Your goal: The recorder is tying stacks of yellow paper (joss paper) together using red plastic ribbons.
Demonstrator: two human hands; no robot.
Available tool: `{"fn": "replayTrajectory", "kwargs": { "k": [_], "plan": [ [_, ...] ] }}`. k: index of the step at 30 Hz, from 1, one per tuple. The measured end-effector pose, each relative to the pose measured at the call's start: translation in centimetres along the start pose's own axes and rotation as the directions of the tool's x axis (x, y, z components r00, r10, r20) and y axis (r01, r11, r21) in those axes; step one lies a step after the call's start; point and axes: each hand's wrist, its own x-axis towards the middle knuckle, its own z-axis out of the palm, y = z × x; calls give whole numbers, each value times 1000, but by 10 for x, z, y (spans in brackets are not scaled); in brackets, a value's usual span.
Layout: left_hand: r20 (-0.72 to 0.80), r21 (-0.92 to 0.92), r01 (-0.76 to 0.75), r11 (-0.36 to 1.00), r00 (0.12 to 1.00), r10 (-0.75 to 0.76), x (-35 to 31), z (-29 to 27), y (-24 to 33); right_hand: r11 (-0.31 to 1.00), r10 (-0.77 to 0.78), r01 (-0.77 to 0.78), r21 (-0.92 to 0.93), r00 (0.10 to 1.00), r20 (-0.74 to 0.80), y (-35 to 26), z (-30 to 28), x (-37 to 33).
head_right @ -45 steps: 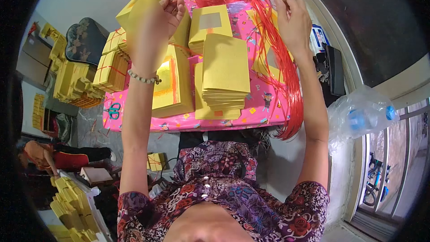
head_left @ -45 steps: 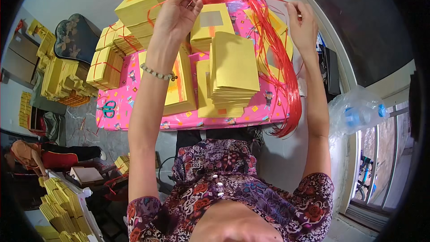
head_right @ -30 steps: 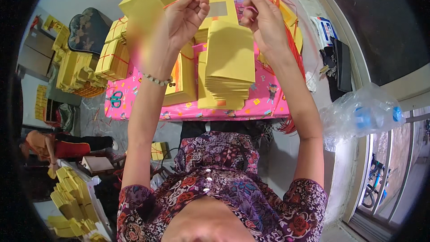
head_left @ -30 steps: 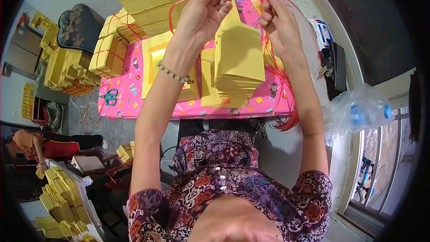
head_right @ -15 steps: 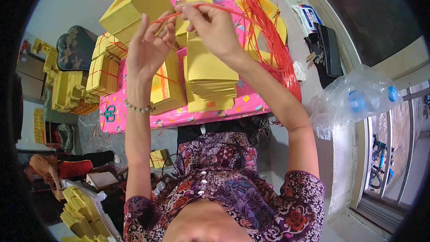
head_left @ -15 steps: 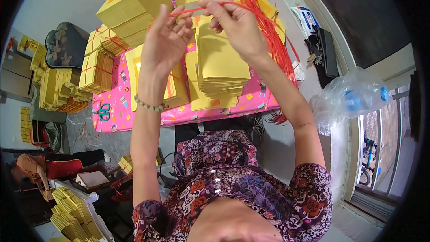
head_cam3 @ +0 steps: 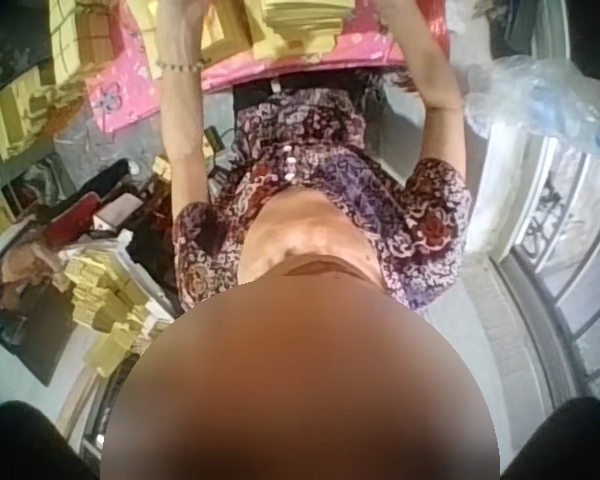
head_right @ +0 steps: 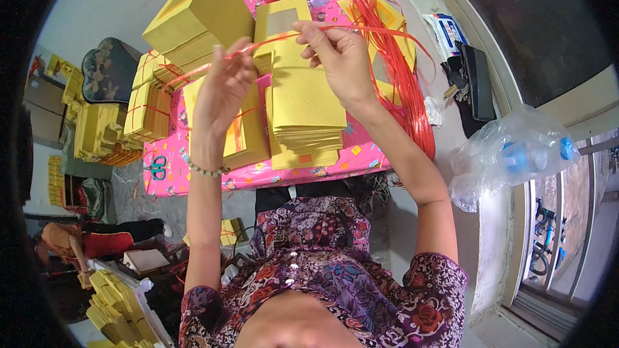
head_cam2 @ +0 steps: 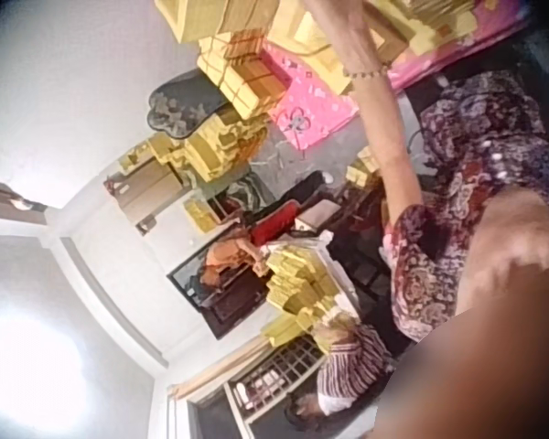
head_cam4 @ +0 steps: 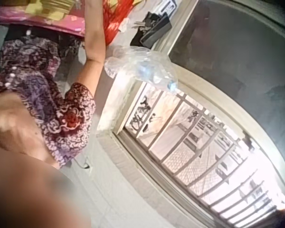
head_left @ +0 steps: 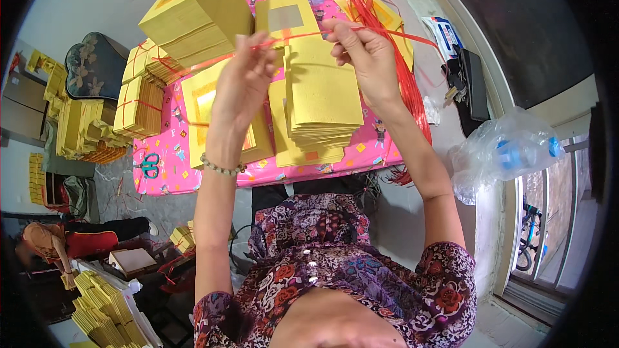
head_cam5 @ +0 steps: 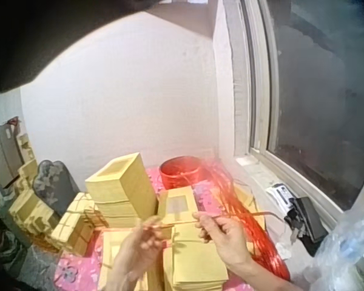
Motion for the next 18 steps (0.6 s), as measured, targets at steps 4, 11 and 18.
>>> {"fn": "replayTrajectory", "kwargs": {
  "k": [4,11,18],
  "plan": [
    [58,130,-9,992,998,1,-3,28,-14,994,46,-31,-102,988,149,3,9,-1],
    [-69,119,-102,988,992,110,1,-9,-23,997,68,-71,-41,994,-84,1,-33,-10],
    [-303,225,-38,974,947,107,-13,-32,-51,947,318,-291,134,908,-273,47,-82,-45]
  ]
}}
